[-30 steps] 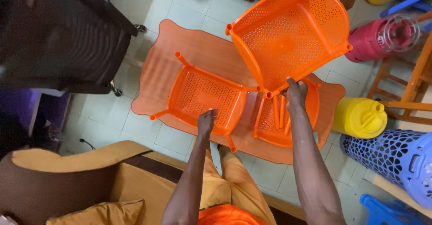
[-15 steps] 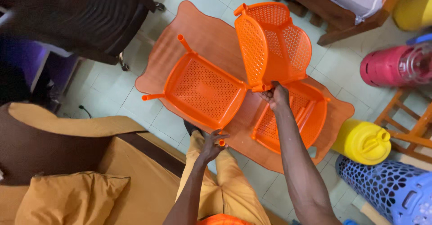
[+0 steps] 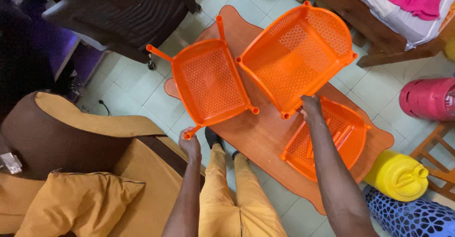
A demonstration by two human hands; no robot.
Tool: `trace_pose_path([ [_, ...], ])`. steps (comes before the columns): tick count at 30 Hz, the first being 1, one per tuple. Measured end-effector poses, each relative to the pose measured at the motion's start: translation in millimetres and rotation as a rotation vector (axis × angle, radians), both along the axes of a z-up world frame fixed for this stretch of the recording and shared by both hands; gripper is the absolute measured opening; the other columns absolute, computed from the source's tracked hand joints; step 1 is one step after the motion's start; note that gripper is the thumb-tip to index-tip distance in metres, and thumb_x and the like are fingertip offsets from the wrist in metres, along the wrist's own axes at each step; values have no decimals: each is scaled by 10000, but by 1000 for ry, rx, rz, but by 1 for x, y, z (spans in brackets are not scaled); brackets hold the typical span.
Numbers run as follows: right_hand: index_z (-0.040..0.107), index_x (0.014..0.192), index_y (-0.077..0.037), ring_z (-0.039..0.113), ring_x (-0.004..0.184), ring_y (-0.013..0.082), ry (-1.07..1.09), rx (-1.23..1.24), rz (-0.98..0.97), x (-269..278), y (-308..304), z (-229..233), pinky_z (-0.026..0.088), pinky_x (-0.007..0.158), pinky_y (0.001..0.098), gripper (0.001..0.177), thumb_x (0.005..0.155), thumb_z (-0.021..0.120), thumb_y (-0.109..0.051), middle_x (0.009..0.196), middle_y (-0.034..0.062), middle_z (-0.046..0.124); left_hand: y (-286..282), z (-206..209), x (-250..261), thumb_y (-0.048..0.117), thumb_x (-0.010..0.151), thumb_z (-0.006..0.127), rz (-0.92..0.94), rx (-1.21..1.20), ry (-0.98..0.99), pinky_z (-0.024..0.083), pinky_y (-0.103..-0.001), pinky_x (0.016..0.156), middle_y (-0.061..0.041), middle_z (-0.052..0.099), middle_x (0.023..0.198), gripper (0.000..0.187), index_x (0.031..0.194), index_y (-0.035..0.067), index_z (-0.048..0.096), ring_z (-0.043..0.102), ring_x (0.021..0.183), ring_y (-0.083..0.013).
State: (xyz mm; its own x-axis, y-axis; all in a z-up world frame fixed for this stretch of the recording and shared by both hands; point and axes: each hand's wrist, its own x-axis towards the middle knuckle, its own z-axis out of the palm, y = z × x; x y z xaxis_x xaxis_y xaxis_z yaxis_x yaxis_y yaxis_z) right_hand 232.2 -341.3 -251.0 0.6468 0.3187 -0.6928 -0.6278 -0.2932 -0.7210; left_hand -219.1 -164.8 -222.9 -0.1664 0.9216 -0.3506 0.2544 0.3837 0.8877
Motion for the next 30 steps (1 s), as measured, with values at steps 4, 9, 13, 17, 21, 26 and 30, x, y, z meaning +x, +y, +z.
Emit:
trace_pose_path([
  [4, 538, 1295, -43, 694, 1010, 353, -383, -391, 118, 14, -7, -9, 574, 771, 508, 435, 863, 571, -78, 1175, 171, 682, 32, 5, -2, -117, 875, 617, 108, -60, -23, 508, -284, 802, -54, 680, 1035, 239, 1039, 45, 682, 618, 899, -152],
  [9, 600, 1266, -72, 652, 1102, 436, -539, -880, 417, 29, 9, -21, 508, 953, 518, 396, 892, 671, -181, 1201, 238, 688, 47, 5, -10, -100, 876, 633, 127, -65, 17, 516, -281, 883, -67, 709, 1139, 251, 1068, 38, 719, 641, 1011, -149],
  [13, 607, 1273, -104, 662, 1135, 421, -529, -892, 447, 40, 24, -25, 513, 972, 514, 393, 891, 658, -184, 1222, 219, 694, 51, -1, -29, -112, 874, 621, 128, -155, 7, 483, -297, 934, -89, 712, 1208, 299, 1109, 37, 731, 636, 1072, -169],
  [17, 584, 1300, -103, 654, 1139, 426, -514, -945, 502, 56, 31, -28, 519, 950, 525, 414, 901, 658, -184, 1226, 229, 678, 57, -8, -38, -119, 867, 615, 121, -77, -84, 497, -288, 988, -98, 709, 1243, 282, 1100, 10, 710, 656, 1130, -176],
  [21, 526, 1375, -69, 642, 1157, 422, -478, -865, 675, 67, 33, -37, 506, 977, 509, 494, 921, 681, -185, 1245, 260, 654, 61, 1, -36, -123, 854, 607, 143, -109, -31, 493, -285, 959, -101, 723, 1235, 275, 1082, -5, 704, 658, 1120, -169],
  [26, 484, 1365, 23, 585, 1121, 492, -970, -720, 688, 34, 42, -50, 503, 903, 526, 675, 816, 807, -201, 1275, 311, 586, 63, 25, -26, -92, 872, 627, 139, -122, 32, 484, -282, 898, -71, 722, 1165, 268, 1090, 39, 714, 644, 1054, -151],
  [30, 706, 1066, -40, 739, 806, 235, -434, -171, 761, -38, 83, -29, 586, 741, 357, 172, 981, 637, -172, 914, 89, 737, 63, 31, -15, -94, 867, 636, 138, -66, 41, 486, -294, 841, -62, 698, 1075, 277, 1089, 49, 722, 621, 973, -156],
])
